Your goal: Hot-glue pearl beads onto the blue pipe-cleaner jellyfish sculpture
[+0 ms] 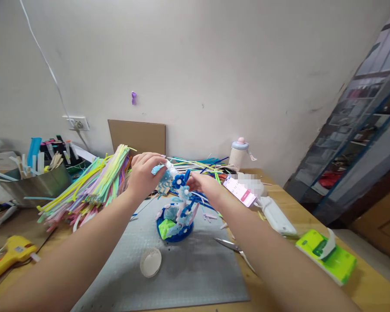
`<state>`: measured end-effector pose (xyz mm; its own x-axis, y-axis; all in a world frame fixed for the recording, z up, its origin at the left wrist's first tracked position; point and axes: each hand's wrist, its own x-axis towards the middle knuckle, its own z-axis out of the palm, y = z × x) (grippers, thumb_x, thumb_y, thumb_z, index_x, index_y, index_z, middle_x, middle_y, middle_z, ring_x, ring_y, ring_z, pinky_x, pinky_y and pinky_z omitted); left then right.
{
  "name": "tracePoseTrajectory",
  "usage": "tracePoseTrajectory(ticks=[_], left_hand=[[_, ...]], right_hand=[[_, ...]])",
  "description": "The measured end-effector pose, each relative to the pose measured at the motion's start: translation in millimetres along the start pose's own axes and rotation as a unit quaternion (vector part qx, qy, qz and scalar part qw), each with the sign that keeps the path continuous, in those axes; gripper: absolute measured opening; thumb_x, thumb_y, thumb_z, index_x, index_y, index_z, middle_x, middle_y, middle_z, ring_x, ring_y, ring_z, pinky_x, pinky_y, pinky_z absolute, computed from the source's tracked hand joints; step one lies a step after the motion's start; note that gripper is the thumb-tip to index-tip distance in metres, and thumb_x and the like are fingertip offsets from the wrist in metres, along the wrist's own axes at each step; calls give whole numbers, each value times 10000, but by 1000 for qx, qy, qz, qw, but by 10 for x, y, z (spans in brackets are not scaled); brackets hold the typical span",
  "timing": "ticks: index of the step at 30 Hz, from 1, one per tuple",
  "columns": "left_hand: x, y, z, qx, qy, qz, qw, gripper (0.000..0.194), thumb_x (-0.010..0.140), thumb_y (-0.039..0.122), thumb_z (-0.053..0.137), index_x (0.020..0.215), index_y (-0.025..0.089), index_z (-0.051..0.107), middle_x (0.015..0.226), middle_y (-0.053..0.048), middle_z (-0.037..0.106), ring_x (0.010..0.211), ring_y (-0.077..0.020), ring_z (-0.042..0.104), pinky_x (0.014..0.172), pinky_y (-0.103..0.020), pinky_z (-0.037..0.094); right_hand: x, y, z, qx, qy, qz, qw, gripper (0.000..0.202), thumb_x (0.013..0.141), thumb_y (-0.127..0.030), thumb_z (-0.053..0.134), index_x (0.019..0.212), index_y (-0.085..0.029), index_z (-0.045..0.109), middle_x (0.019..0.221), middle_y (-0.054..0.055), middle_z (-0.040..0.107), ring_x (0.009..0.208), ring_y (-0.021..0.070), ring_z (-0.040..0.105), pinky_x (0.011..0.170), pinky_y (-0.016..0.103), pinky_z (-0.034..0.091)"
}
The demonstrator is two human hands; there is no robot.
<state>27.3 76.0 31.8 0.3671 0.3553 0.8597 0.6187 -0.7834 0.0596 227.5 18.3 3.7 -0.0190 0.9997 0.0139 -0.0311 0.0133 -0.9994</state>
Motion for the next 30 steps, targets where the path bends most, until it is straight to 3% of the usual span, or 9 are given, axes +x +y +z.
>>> tracePoseTrajectory(ticks=[3,8,17,20,23,26,30], left_hand=[[14,-10,8,-1,2,6,1000,83,851,252,550,871,231,628,977,-12,694,973,-182,582,898,-347,334],[2,19,-4,-7,1,5,1000,92,851,239,544,886,231,628,980,-14,693,974,-182,581,889,-348,339],[13,87,-30,-33,-10,-15,999,112,863,237,521,893,232,629,1004,-22,687,994,-197,580,919,-374,332],[-117,256,-74,-106,15,-98,989,194,820,140,494,959,231,595,1029,-36,652,1011,-207,562,904,-372,376],[-404,529,-111,-257,42,-278,925,256,726,58,449,912,223,513,920,-31,602,850,-167,560,745,-291,443],[-679,773,-96,-355,-38,-393,848,203,708,120,488,883,224,478,834,-15,566,759,-147,537,678,-249,437],[-792,906,-2,-400,-123,-473,775,196,730,253,568,911,208,507,845,-20,577,696,-129,512,629,-234,413]], right_hand=[[70,-253,-16,-40,44,-34,998,338,781,-515,559,730,-197,663,774,27,673,775,176,569,758,312,373],[85,-612,96,-127,-37,9,991,310,675,-466,719,634,-159,699,687,34,665,708,177,544,705,317,348],[130,-741,163,-152,-125,71,978,283,635,-440,749,590,-171,674,599,0,610,608,146,502,627,313,355],[170,-777,154,-156,-136,86,975,267,615,-424,769,572,-180,671,573,0,597,597,150,499,615,315,351],[186,-811,153,-164,-142,97,971,253,606,-413,781,569,-185,681,585,20,620,607,165,509,616,323,348],[184,-826,153,-172,-149,99,969,266,609,-425,779,553,-185,679,586,24,621,608,166,503,621,325,341],[181,-822,149,-186,-154,99,965,313,610,-468,763,528,-184,662,577,22,611,618,168,498,639,330,336]])
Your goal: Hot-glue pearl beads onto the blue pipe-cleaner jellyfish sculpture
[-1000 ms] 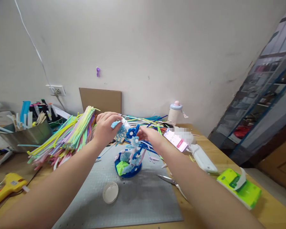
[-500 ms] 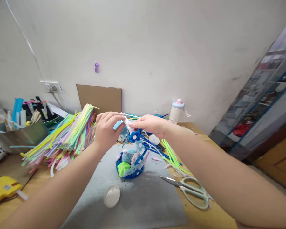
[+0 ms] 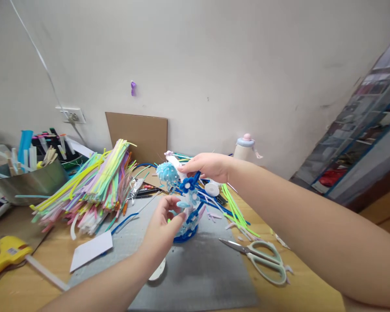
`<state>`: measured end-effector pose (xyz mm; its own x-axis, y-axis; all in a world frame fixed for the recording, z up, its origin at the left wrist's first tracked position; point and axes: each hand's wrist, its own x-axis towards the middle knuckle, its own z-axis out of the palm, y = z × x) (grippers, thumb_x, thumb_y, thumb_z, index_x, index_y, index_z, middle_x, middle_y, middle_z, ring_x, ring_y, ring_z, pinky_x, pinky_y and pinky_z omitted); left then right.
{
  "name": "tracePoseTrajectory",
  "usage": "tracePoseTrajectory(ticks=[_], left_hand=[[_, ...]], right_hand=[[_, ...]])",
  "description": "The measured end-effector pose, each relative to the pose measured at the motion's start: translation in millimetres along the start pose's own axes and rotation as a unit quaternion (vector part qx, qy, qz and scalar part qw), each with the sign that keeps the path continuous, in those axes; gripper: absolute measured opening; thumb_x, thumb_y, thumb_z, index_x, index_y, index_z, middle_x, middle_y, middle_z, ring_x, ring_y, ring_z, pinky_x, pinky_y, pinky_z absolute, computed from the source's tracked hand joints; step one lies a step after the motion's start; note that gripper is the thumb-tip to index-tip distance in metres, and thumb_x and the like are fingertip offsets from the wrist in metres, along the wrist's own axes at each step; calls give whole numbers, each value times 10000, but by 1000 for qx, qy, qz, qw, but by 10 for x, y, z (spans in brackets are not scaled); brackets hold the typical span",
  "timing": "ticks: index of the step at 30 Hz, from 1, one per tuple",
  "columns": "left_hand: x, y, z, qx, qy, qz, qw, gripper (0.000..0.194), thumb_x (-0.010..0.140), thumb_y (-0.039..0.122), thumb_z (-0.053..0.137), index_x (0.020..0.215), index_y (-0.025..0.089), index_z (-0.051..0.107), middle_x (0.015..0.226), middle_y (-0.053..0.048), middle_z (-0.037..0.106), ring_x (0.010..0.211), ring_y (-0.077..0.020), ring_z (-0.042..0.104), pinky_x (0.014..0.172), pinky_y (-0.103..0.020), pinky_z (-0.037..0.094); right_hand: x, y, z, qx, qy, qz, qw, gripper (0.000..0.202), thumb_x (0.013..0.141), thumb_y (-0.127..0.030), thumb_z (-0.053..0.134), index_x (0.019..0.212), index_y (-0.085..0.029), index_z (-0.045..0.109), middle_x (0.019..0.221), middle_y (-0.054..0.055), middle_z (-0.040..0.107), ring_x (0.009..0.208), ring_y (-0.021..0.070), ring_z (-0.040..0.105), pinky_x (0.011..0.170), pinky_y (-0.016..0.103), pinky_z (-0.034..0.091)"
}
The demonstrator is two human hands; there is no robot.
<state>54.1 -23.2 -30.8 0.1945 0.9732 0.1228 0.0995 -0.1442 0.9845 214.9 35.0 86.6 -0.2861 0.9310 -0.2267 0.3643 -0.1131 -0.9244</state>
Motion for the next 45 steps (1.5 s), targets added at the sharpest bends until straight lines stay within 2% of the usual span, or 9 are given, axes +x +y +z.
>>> tracePoseTrajectory(ticks=[3,7,11,15,24,29,36,45], left_hand=[[63,-6,60,-16,-20,-32,999,223,738,287,591,934,199,531,850,-23,588,699,-128,524,622,-231,408],[138,-17,112,2,-53,-24,998,187,734,310,602,883,201,573,788,-2,599,645,-120,511,599,-230,395],[166,-34,130,23,-36,1,999,117,726,295,604,766,189,574,716,6,615,631,-122,516,593,-232,390],[168,-40,118,29,-29,16,999,144,719,318,622,714,178,591,692,-4,632,610,-126,514,583,-239,394],[151,-51,110,20,-36,19,999,133,716,299,614,711,166,601,707,-24,649,655,-143,552,611,-243,410],[160,-47,110,30,-32,30,999,129,708,291,618,712,163,607,717,-31,650,670,-151,556,623,-248,407],[166,37,98,34,-32,25,999,119,701,273,620,661,164,596,663,-17,633,634,-143,557,604,-240,399],[180,-13,132,29,-30,21,999,118,719,276,614,716,159,619,713,-36,649,673,-160,562,633,-260,409]], right_hand=[[0,-2,3,0,-1,-1,1000,303,622,-464,753,531,-191,657,579,19,613,618,167,498,645,330,333],[-5,-16,19,9,8,4,1000,275,627,-433,761,540,-193,660,588,23,623,618,174,512,642,333,343],[-18,-19,35,4,21,-2,1000,284,630,-432,771,536,-189,660,582,38,625,608,185,516,621,340,352],[-40,-7,50,3,11,-14,1000,317,649,-461,751,522,-191,645,561,36,618,591,177,509,607,337,347],[-110,-4,121,5,31,-13,999,387,639,-506,742,495,-171,614,495,19,595,500,136,489,519,300,371],[-153,-38,165,23,34,11,999,372,673,-461,731,503,-162,588,463,-14,557,462,104,468,484,259,375],[-122,-18,155,-5,59,13,998,367,656,-457,731,502,-162,577,481,-15,551,474,103,449,486,258,342],[-112,4,130,10,51,26,998,372,645,-484,734,541,-157,592,515,-16,555,495,111,467,516,271,348]])
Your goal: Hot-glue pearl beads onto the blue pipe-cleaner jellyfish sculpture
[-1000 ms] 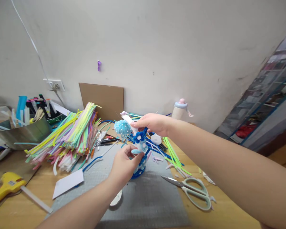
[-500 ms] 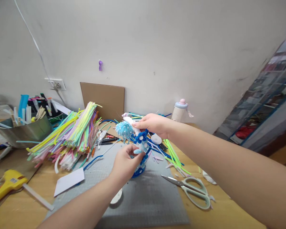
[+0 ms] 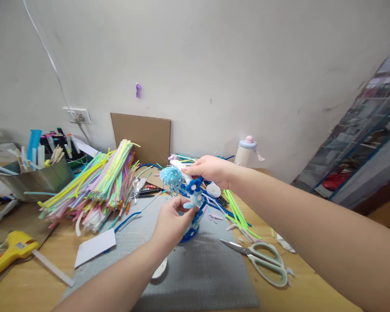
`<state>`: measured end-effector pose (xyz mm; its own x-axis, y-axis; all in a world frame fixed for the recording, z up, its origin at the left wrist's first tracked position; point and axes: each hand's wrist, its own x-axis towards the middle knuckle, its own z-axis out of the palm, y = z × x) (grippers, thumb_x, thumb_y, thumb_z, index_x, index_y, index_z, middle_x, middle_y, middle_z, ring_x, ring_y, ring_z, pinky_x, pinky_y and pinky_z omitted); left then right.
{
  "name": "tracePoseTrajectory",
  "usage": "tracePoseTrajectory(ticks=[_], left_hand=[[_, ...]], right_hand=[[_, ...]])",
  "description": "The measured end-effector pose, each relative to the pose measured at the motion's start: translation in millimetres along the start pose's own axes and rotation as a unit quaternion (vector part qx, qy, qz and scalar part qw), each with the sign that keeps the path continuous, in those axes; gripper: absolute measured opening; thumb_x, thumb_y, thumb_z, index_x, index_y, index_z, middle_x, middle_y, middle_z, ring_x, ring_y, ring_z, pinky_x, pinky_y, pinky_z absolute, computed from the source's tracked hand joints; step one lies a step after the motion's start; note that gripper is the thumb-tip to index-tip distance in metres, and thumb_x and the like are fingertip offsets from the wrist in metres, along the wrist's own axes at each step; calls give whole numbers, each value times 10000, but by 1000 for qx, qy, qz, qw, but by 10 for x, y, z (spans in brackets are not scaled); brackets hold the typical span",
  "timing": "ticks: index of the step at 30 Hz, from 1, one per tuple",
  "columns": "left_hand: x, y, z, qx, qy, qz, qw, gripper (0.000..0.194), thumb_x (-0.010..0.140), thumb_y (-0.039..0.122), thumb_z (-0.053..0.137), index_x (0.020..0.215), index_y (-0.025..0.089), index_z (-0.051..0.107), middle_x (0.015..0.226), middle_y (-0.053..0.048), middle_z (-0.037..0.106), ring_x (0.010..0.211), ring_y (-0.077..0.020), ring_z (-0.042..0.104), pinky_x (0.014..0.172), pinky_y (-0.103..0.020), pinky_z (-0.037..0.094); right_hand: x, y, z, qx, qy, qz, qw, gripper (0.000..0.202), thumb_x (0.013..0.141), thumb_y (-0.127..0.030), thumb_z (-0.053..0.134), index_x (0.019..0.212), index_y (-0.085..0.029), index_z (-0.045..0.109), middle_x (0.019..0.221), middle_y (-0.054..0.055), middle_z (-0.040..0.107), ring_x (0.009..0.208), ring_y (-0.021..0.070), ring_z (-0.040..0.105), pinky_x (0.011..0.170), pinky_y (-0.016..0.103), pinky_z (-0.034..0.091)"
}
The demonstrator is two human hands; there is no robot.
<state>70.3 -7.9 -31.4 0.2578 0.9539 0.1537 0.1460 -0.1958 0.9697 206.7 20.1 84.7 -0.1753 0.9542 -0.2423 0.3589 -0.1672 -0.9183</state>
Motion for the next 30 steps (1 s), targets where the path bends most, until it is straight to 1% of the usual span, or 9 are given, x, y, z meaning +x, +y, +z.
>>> tracePoseTrajectory(ticks=[6,8,10,13,14,16,22,26,30], left_hand=[[-66,-39,-60,-15,-26,6,1000,184,744,280,618,894,176,639,880,-53,664,779,-179,560,724,-291,420],[-147,-62,-127,-37,-5,17,999,205,775,262,580,965,196,619,948,-50,646,831,-178,556,769,-296,420],[-232,-93,-217,-83,63,34,994,196,795,223,534,983,211,586,952,-38,614,861,-166,545,791,-286,415],[-273,-177,-386,-133,201,57,969,176,782,189,525,954,223,544,892,-8,558,848,-144,516,785,-258,401],[-251,-222,-445,-136,235,54,961,181,772,183,530,948,225,538,885,-2,544,846,-141,508,783,-254,397],[-160,-337,-554,-136,267,30,954,209,749,161,525,948,226,536,897,1,535,866,-141,500,800,-256,391],[167,-689,-715,-140,259,-111,949,230,678,109,529,893,182,565,878,-27,563,854,-169,526,801,-311,405],[247,-783,-717,-144,250,-141,947,228,653,80,532,859,170,579,869,-43,571,853,-181,539,794,-329,412],[246,-789,-689,-144,244,-140,949,256,645,70,544,875,179,570,901,-42,562,891,-182,535,833,-325,405]], right_hand=[[19,-11,-17,-12,-25,-19,999,335,683,-458,698,564,-161,599,569,-13,560,569,124,468,581,288,322],[47,-2,-26,1,-26,-19,999,292,686,-422,701,587,-164,607,607,-17,567,610,128,475,617,291,314],[81,12,-39,15,-31,-16,999,262,688,-394,701,595,-169,605,613,-26,556,623,128,468,631,295,301],[127,28,-61,31,-43,-11,999,245,691,-374,697,591,-174,599,604,-30,543,619,130,461,628,299,288],[138,30,-67,36,-45,-9,998,236,692,-367,697,593,-175,600,606,-30,543,622,131,463,629,299,287],[155,27,-73,47,-45,-8,998,210,694,-350,698,610,-179,610,618,-30,547,639,135,469,638,297,289],[164,3,-63,77,-54,-4,996,132,700,-311,696,665,-191,654,673,-17,576,679,148,482,645,287,305],[158,14,-54,95,-59,-2,994,105,713,-287,693,684,-191,660,679,-20,578,684,145,483,632,272,316],[165,11,-57,111,-58,7,992,85,736,-253,668,699,-177,673,679,-16,593,680,141,496,613,264,319]])
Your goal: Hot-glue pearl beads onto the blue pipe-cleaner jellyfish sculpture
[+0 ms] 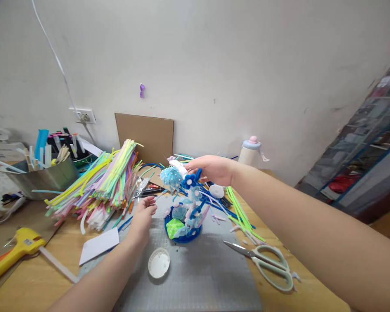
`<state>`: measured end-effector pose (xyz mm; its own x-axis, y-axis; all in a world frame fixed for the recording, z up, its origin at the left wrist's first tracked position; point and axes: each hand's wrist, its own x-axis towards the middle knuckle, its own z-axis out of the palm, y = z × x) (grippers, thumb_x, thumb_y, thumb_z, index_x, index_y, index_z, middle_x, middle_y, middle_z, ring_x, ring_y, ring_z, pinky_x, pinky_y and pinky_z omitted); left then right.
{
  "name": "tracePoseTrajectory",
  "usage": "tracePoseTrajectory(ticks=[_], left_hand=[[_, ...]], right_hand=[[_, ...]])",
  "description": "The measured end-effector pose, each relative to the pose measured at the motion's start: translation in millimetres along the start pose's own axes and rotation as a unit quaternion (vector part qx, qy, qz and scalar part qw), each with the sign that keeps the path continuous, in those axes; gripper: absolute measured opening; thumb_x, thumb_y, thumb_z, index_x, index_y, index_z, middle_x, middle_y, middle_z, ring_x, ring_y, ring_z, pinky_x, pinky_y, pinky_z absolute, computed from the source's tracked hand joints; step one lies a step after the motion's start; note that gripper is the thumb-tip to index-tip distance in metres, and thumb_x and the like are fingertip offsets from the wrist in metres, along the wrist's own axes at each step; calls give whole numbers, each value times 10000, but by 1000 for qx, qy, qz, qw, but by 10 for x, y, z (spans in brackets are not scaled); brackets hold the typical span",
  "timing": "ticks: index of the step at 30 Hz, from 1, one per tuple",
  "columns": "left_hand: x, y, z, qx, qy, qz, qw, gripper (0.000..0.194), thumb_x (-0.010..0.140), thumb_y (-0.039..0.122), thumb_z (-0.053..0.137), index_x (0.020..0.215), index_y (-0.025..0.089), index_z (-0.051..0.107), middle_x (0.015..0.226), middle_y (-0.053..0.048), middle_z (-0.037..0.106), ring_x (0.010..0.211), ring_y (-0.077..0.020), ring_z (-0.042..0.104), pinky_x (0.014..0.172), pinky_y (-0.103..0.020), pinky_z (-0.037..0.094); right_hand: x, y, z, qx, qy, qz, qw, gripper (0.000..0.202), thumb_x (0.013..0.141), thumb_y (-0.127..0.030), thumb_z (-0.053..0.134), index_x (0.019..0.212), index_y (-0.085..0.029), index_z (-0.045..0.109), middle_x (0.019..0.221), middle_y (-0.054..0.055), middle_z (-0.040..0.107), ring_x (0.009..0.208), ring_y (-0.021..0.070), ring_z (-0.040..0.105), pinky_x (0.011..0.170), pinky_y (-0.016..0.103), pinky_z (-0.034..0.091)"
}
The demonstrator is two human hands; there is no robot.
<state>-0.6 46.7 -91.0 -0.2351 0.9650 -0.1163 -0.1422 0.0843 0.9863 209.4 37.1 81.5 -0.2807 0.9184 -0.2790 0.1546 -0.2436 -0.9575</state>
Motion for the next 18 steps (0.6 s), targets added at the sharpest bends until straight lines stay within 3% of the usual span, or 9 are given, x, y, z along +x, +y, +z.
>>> tracePoseTrajectory(ticks=[5,8,12,15,18], left_hand=[[-21,25,12,4,-13,2,1000,291,645,51,561,898,193,562,951,-36,554,964,-183,524,893,-305,385],[48,3,-4,11,-30,-33,999,302,638,26,568,898,182,569,912,-42,565,947,-187,546,899,-314,389],[189,-72,-15,9,-70,-97,993,234,675,99,610,896,178,600,881,-55,608,897,-186,591,866,-313,419],[274,-116,38,1,-98,-131,987,166,749,232,608,906,176,614,899,-71,642,898,-176,610,848,-282,434],[331,-130,140,4,-119,-158,980,205,835,330,540,924,161,616,930,-86,649,934,-172,609,841,-269,450]], right_hand=[[7,-20,-52,40,66,5,997,135,795,-280,627,771,-163,690,753,22,651,736,172,544,669,289,354],[-56,131,-101,108,178,-16,978,158,830,-341,596,838,-192,647,872,33,646,822,185,551,720,297,377],[-283,720,-33,243,334,-19,911,58,844,-263,528,787,-257,525,919,12,596,901,170,539,715,259,418],[-476,1301,197,333,353,46,873,76,837,-195,483,801,-242,531,849,27,598,811,168,579,704,279,466],[-574,1738,499,403,313,97,854,93,856,-248,480,898,-197,546,911,91,631,823,194,635,777,330,515]])
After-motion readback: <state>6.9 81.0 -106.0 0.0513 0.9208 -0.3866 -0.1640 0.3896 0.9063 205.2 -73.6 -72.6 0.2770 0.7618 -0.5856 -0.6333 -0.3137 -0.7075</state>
